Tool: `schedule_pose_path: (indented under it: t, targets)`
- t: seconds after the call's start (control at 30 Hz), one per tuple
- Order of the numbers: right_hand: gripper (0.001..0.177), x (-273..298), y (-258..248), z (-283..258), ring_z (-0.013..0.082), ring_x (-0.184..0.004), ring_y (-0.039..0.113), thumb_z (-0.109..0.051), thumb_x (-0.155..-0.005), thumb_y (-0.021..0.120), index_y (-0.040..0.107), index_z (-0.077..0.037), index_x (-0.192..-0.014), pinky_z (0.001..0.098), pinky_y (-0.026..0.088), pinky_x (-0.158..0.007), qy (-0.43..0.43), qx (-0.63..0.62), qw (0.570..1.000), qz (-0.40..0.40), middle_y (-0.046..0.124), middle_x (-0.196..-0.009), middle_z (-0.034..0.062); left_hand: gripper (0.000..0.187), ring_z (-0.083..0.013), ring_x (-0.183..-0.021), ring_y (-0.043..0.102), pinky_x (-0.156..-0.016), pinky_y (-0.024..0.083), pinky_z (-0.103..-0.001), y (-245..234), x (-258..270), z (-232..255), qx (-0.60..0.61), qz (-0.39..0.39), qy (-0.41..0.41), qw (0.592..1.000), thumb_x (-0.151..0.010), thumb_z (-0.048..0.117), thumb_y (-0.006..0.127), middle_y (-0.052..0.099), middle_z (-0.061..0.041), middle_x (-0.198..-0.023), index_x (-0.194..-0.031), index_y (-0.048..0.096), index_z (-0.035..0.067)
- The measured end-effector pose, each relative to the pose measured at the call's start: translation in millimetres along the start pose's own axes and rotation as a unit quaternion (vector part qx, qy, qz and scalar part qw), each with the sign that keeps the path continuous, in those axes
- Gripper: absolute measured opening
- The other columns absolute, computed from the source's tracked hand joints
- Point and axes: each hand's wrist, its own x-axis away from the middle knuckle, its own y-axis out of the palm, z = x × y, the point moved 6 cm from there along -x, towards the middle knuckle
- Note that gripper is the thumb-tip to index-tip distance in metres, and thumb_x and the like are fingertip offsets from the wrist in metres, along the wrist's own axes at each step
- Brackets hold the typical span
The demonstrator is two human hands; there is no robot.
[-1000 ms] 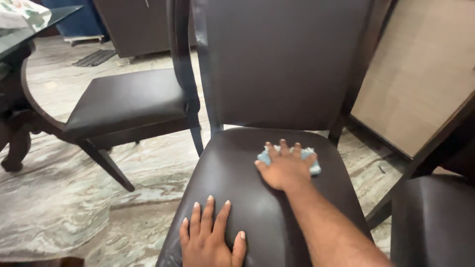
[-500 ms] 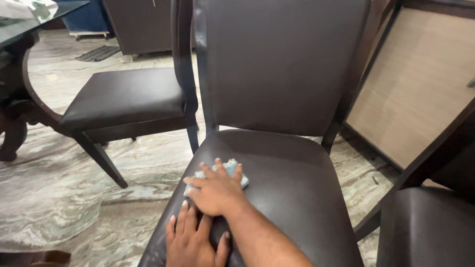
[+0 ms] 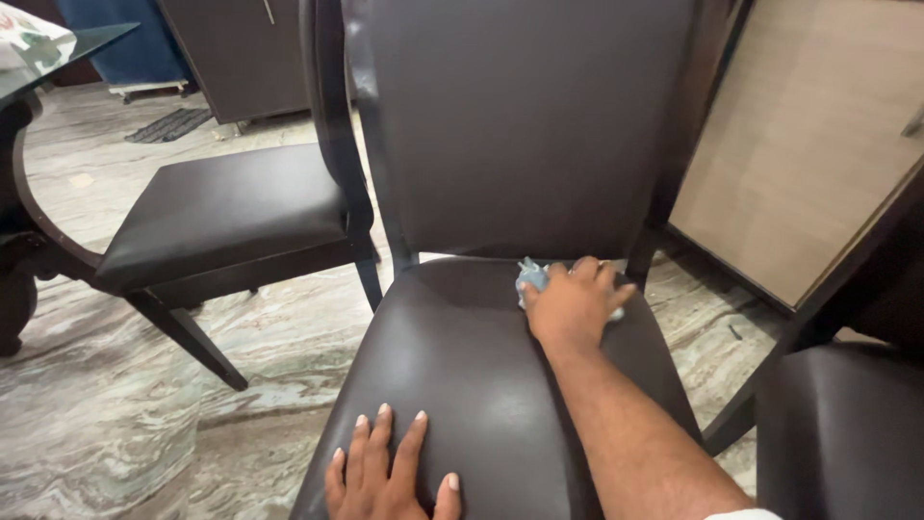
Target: The person wipes the seat and backrest of a dark brown dining chair using a blue cloth. They systematically clean the surface of the chair, moving from the seat to the backrest and then to the adjacent chair.
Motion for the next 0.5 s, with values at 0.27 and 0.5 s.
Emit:
schedule_pose_path:
  t: [0.27,0.5]
  targets:
    - [0.07,3.9,-6.1,-5.6,0.0382,-0.146,0.029,-0.065,-0.089,0.056,0.054,-0.022,-0.145,0.0766,0.023,-0.109,0.032,-0.027,0.996,-0.075,0.036,-0.159,0.0132,0.083,-0.0398,-0.141,0.041,-0.109,0.023,-0.06,-2.8,-6.6,4.1,0.001,-0.067,-0.027,0.997,-0.056,0.053,0.075,0.05,-0.019,-0.15,-0.134,0.067,0.027]
    - [0.083,-10.8,16.6,-12.1,0.0279,-0.159,0.01,-0.071,-0.083,0.057,0.038,-0.035,-0.156,0.0694,0.02,-0.119,-0.135,-0.023,0.974,-0.181,0.02,-0.17,-0.0006,0.082,-0.04,-0.141,0.042,-0.108,0.023,-0.061,-1.6,-4.9,4.3,0.012,-0.063,-0.028,0.998,-0.058,0.054,0.075,0.05,-0.02,-0.149,-0.135,0.067,0.027]
